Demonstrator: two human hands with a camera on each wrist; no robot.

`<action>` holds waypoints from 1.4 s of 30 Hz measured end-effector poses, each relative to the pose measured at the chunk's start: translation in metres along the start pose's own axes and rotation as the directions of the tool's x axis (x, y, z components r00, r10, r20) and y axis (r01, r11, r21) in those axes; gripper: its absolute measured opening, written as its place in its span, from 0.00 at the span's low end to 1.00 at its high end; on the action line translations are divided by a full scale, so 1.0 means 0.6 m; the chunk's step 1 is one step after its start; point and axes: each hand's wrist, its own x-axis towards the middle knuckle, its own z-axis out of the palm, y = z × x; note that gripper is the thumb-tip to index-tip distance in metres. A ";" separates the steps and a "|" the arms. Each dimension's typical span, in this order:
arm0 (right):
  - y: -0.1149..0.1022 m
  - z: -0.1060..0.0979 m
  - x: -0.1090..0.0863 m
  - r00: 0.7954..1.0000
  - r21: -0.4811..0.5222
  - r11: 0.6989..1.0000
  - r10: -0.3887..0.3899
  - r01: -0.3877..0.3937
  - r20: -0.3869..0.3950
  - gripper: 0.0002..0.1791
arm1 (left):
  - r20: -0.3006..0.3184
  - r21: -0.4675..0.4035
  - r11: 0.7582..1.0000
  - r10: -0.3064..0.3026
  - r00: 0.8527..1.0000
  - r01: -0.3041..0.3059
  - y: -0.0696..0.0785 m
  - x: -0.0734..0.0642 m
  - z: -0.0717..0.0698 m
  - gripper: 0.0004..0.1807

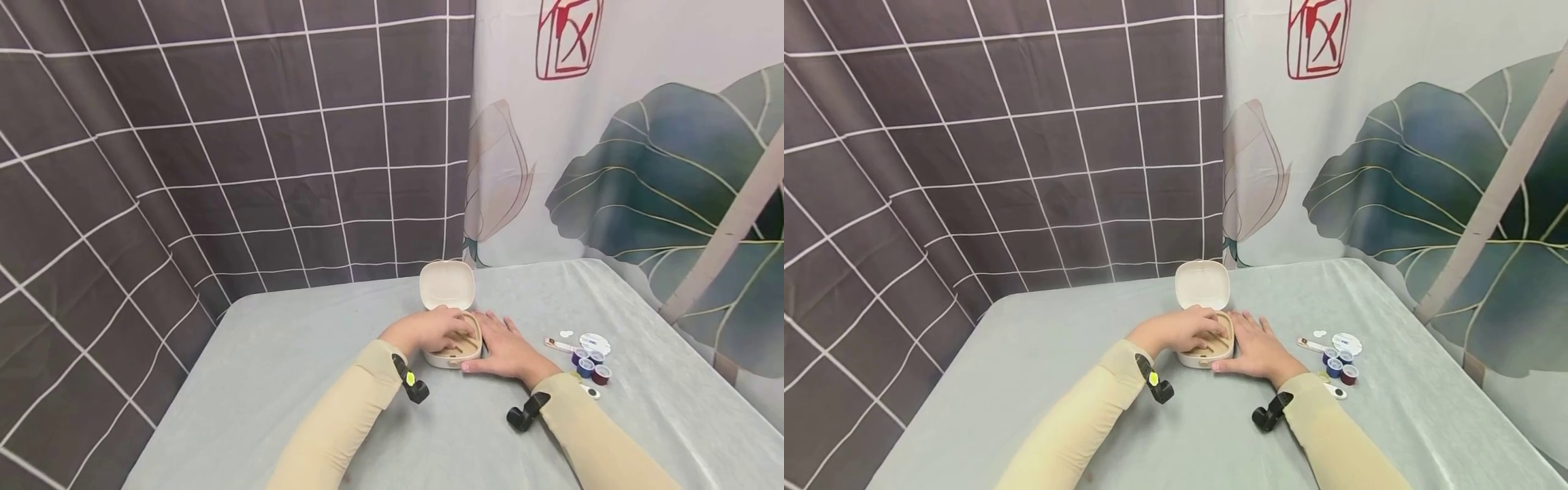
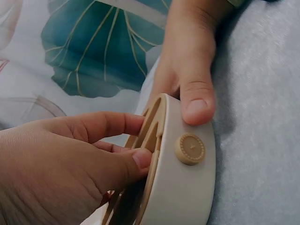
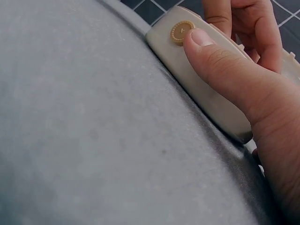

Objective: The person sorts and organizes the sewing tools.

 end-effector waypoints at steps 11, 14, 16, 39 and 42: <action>-0.009 -0.003 0.003 1.000 -0.006 1.000 0.004 -0.004 0.011 0.64 | -0.057 0.045 0.999 0.033 0.998 -0.030 -0.002 -0.007 0.003 0.22; -0.010 -0.004 0.003 1.000 -0.006 1.000 0.005 -0.005 0.011 0.65 | -0.078 0.038 0.998 0.047 0.996 -0.044 -0.003 -0.010 -0.002 0.22; -0.009 -0.004 0.003 1.000 -0.008 1.000 0.005 -0.005 0.010 0.66 | -0.091 0.032 0.998 0.052 0.995 -0.049 -0.003 -0.012 -0.006 0.23; -0.004 -0.001 0.003 1.000 -0.017 1.000 0.020 -0.019 0.003 0.66 | -0.208 -0.009 0.998 0.066 0.976 -0.070 -0.058 -0.100 -0.020 0.21; -0.002 0.000 0.001 1.000 -0.021 0.999 0.024 -0.024 0.003 0.66 | -0.214 -0.008 0.999 0.030 0.976 -0.032 -0.070 -0.116 -0.018 0.22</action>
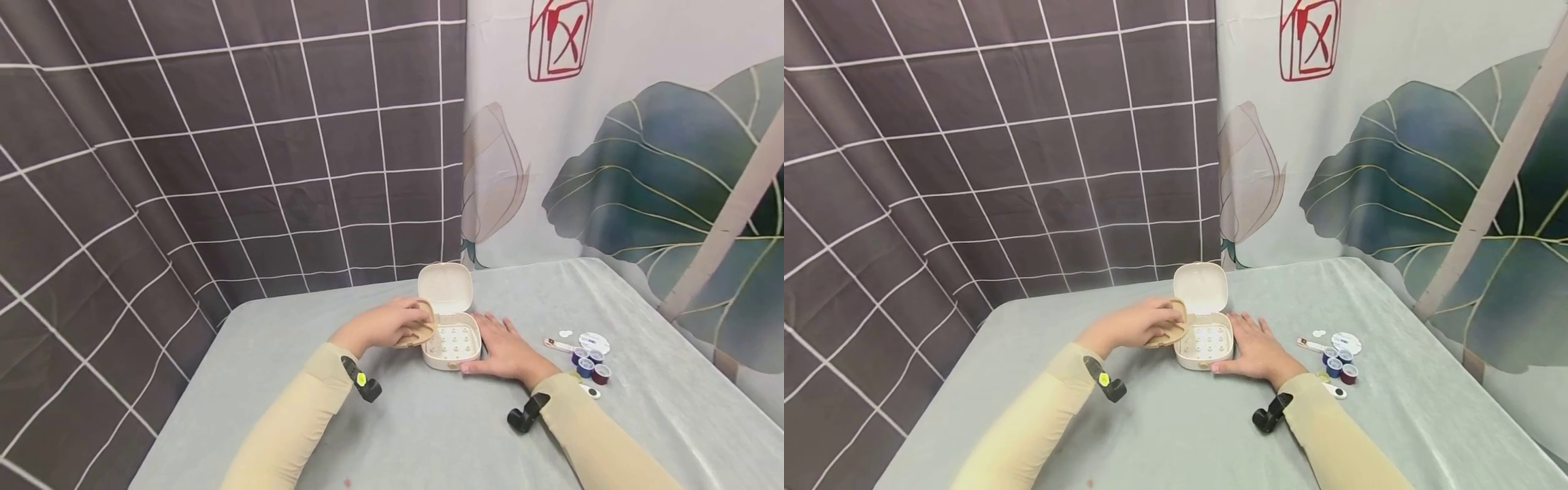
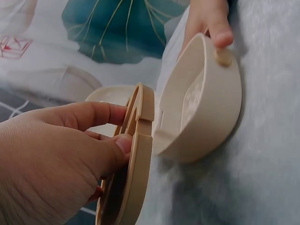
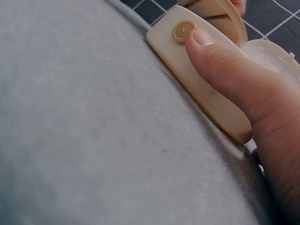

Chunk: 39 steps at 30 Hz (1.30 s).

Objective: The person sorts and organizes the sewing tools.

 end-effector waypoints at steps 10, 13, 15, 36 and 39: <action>-0.001 -0.001 -0.001 1.000 0.001 1.000 -0.002 0.002 -0.006 0.66 | -0.024 -0.016 0.997 -0.080 0.997 0.079 -0.040 -0.051 0.005 0.20; -0.001 -0.001 -0.001 1.000 0.002 1.000 -0.001 0.001 -0.006 0.66 | -0.016 -0.020 0.994 -0.104 0.994 0.103 -0.055 -0.066 0.013 0.20; -0.002 -0.001 -0.001 1.000 0.002 1.000 -0.001 0.001 -0.006 0.66 | -0.009 -0.027 0.993 -0.119 0.993 0.118 -0.064 -0.075 0.019 0.20; 0.000 0.002 0.000 1.000 0.009 1.000 -0.007 0.007 -0.009 0.66 | -0.019 -0.039 0.957 -0.287 0.958 0.286 -0.115 -0.118 0.068 0.23; 0.000 0.002 0.000 1.000 0.010 1.000 -0.004 0.004 -0.008 0.66 | -0.029 -0.029 0.954 -0.299 0.954 0.298 -0.117 -0.120 0.070 0.22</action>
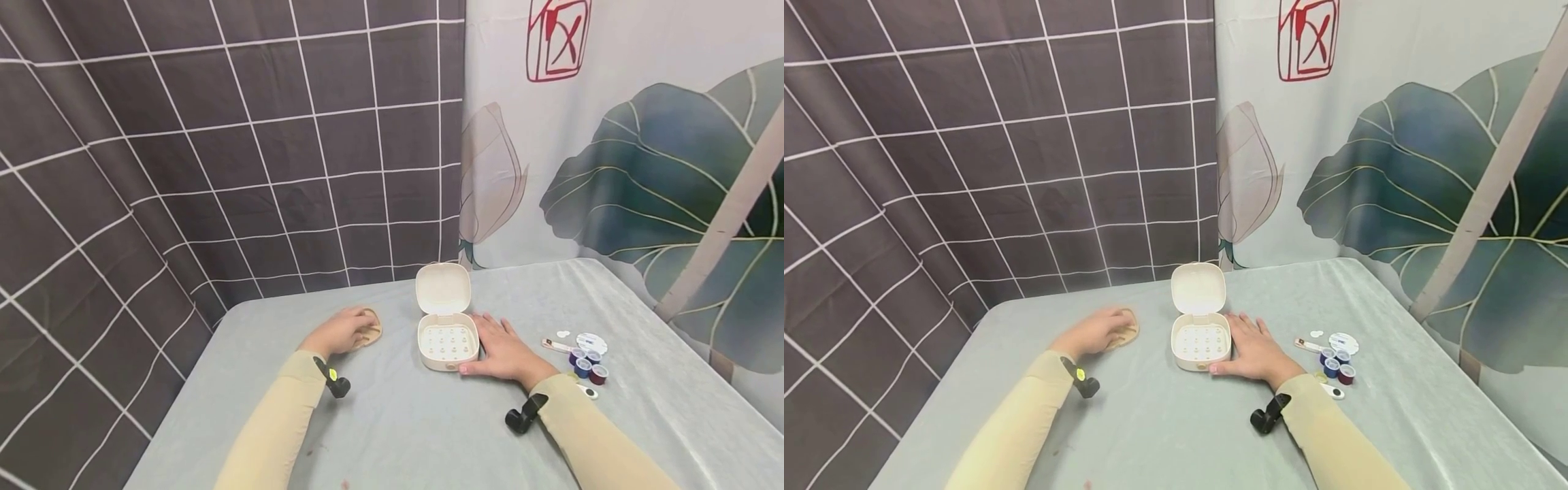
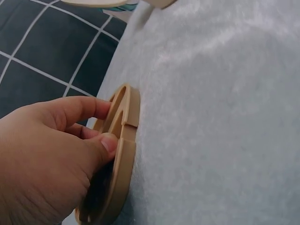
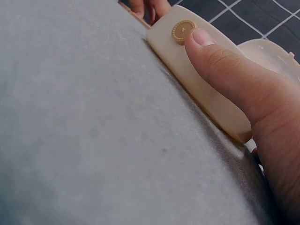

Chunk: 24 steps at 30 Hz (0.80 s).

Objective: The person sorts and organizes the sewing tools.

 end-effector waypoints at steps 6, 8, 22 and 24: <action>-0.001 -0.002 0.001 1.000 -0.002 1.000 0.000 0.000 0.001 0.66 | -0.010 0.019 1.000 -0.002 1.000 0.002 -0.002 0.000 -0.001 0.21; -0.002 -0.002 0.000 1.000 -0.001 1.000 -0.004 0.004 -0.001 0.66 | -0.007 0.020 1.000 -0.007 1.000 0.007 -0.003 0.000 -0.001 0.22; 0.001 -0.001 0.001 1.000 0.001 1.000 -0.004 0.004 -0.005 0.66 | -0.105 0.128 0.975 0.194 0.975 -0.180 0.011 0.011 -0.008 0.17; 0.002 0.000 0.001 1.000 -0.001 1.000 -0.005 0.005 -0.006 0.66 | -0.095 0.134 0.970 0.216 0.972 -0.203 0.022 0.022 -0.006 0.15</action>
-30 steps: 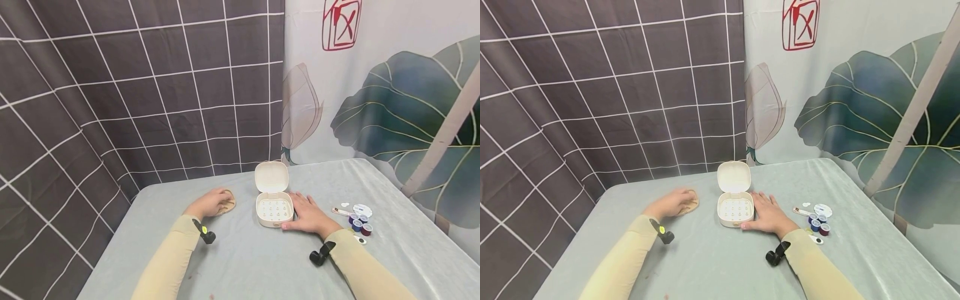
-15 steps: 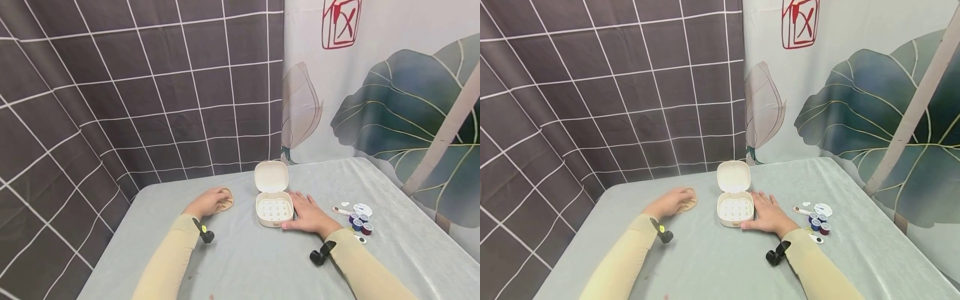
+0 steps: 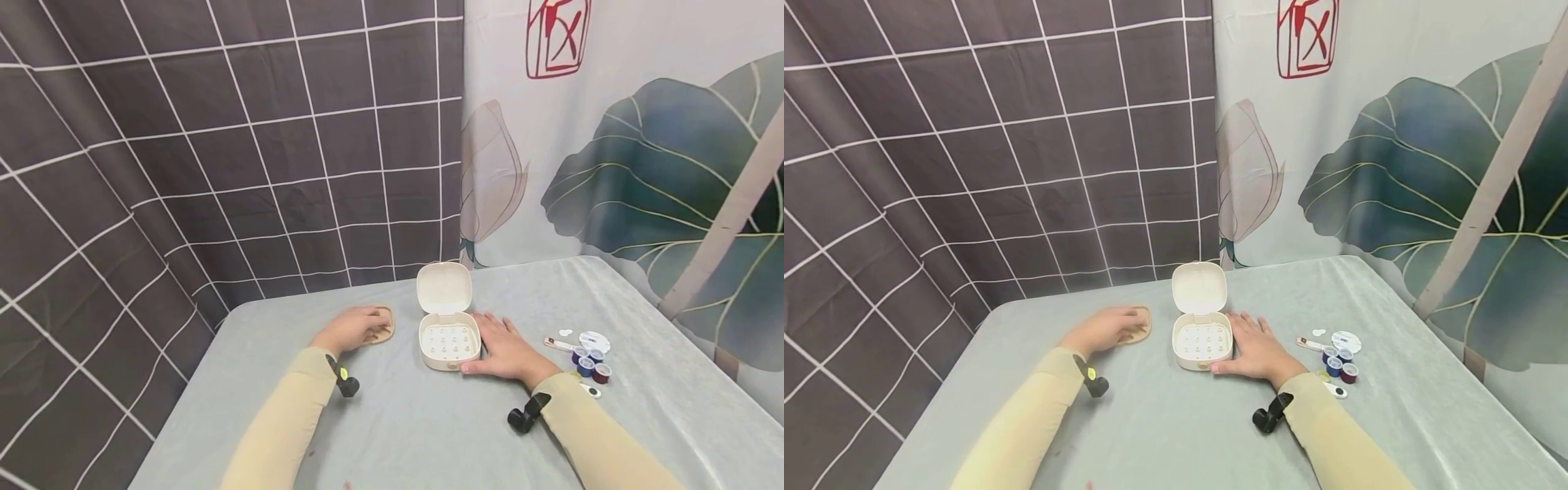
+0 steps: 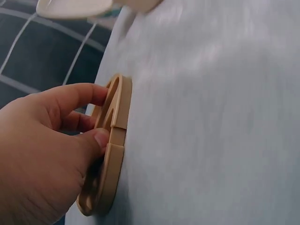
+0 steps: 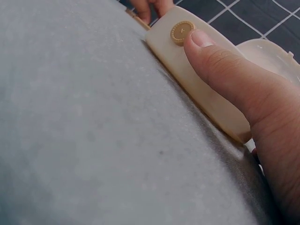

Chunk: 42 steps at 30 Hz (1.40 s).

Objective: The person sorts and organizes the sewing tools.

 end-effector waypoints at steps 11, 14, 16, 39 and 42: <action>0.007 0.004 0.000 1.000 -0.006 1.000 -0.006 0.006 -0.004 0.66 | 0.014 -0.013 1.000 -0.020 1.000 0.021 0.025 0.058 0.019 0.19; 0.006 0.004 0.001 1.000 0.000 1.000 -0.014 0.014 -0.014 0.66 | 0.039 0.004 0.997 -0.075 0.996 0.075 0.027 0.065 0.024 0.21; 0.005 0.004 0.001 1.000 0.005 1.000 -0.021 0.021 -0.016 0.65 | 0.065 0.026 0.993 -0.115 0.991 0.113 0.029 0.067 0.025 0.22; 0.000 -0.022 0.002 0.999 0.187 0.982 -0.001 -0.006 0.036 0.61 | 0.051 -0.346 0.860 -0.383 0.923 0.376 0.158 0.079 0.056 0.56; -0.001 -0.026 0.001 0.998 0.190 0.982 -0.014 0.003 0.054 0.61 | 0.029 -0.348 0.857 -0.396 0.918 0.381 0.166 0.072 0.057 0.56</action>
